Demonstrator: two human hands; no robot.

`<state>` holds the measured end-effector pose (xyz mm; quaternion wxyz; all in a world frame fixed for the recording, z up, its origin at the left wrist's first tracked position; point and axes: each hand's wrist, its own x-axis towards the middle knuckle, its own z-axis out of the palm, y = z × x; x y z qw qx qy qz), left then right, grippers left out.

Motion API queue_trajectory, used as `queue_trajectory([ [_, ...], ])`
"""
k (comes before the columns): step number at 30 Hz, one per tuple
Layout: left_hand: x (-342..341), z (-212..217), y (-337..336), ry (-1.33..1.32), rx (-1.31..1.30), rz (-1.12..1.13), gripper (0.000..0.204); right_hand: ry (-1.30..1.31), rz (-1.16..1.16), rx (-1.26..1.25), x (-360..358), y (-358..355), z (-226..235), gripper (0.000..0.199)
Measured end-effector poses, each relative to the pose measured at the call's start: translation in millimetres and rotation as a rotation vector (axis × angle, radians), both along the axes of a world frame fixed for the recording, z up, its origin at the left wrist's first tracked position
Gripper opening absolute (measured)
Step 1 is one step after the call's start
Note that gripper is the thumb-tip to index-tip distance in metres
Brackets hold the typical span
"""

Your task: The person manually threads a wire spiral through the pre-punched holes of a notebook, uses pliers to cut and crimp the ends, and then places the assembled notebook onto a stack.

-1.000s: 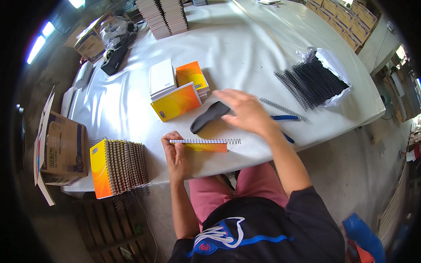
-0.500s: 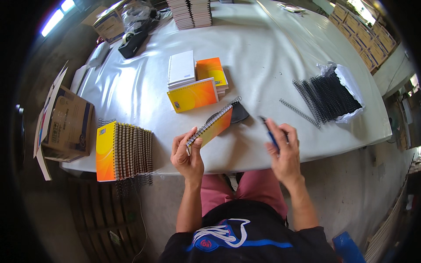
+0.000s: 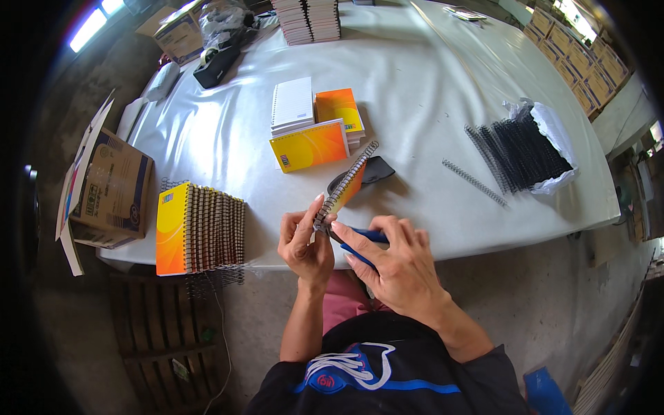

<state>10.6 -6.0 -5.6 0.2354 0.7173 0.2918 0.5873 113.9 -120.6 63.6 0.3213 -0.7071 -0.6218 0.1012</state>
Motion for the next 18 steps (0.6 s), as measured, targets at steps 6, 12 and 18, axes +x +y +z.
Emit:
queue_trajectory([
  [6,5.2,-10.8,-2.3,-0.022,0.025,0.018,0.051,1.729,0.217,-0.437,13.3,-2.5,-19.2,0.042],
  [12,-2.2,-2.7,7.1,-0.397,-0.322,-0.001,0.043,-0.027,-0.149,-0.150,34.3,-7.2,-49.0,0.042],
  [18,-22.6,24.4,10.0,-0.657,-0.468,-0.084,0.026,-0.614,-0.271,-0.122,83.1,-18.9,-86.6,0.047],
])
